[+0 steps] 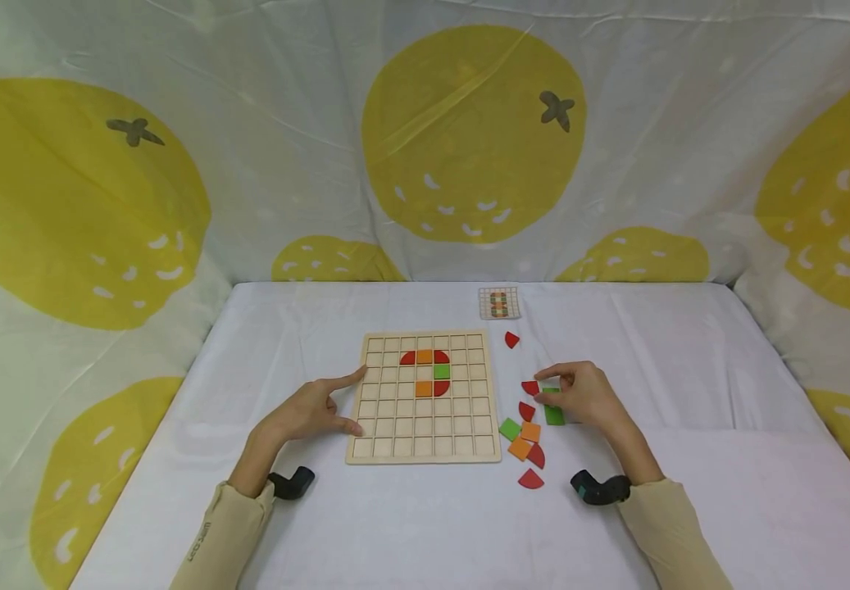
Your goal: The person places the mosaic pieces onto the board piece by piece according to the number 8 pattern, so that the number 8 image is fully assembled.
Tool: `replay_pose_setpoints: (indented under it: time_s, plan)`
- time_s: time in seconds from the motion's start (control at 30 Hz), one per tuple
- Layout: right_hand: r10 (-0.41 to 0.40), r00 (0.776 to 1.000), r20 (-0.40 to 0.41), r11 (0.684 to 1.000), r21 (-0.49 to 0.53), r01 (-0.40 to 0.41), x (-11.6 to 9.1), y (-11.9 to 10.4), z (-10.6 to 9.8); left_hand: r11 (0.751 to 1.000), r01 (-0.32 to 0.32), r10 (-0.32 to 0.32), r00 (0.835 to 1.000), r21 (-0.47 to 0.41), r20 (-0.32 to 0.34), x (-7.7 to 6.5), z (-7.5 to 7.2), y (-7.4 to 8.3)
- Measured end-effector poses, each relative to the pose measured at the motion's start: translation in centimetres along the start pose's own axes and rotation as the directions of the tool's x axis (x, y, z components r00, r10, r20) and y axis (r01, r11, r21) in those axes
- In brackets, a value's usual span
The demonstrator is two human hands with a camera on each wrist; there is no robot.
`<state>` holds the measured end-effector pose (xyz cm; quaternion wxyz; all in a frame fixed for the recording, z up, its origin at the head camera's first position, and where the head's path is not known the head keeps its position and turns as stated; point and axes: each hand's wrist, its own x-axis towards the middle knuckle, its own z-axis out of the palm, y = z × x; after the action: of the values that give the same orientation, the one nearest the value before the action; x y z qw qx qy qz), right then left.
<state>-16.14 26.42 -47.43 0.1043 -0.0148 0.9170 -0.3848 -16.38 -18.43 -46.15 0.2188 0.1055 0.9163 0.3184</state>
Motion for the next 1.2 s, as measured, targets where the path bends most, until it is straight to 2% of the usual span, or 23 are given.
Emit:
replay_pose_setpoints:
  time_s: [0.17,0.33,0.63,0.8,0.97,1.2]
  plan:
    - [-0.004,1.0,-0.015,1.0,0.018,0.005,0.2,0.2,0.1,1.0,0.0,0.0,1.0,-0.001,0.001,0.0,0.0,0.1]
    - [-0.042,0.999,-0.02,0.999,0.021,0.042,0.4,0.1,0.6,1.0,-0.005,0.005,1.0,0.003,0.0,0.0,0.0,0.0]
    - [-0.042,0.999,-0.01,0.999,0.019,0.042,0.4,0.0,0.8,1.0,0.006,-0.006,1.0,-0.004,-0.001,0.1,0.1,-0.1]
    - [-0.06,0.998,-0.036,0.998,0.013,0.061,0.3,-0.3,0.8,1.0,-0.003,0.003,1.0,-0.005,-0.003,0.0,0.0,0.0]
    - [-0.073,0.996,-0.055,0.995,0.062,0.076,0.2,-1.2,1.1,1.0,0.005,-0.005,1.0,0.002,-0.005,-0.1,0.0,0.1]
    - [-0.09,0.996,-0.015,0.986,0.136,0.092,0.4,-4.0,2.9,1.0,0.013,-0.013,1.0,-0.003,-0.001,-0.1,-0.1,0.0]
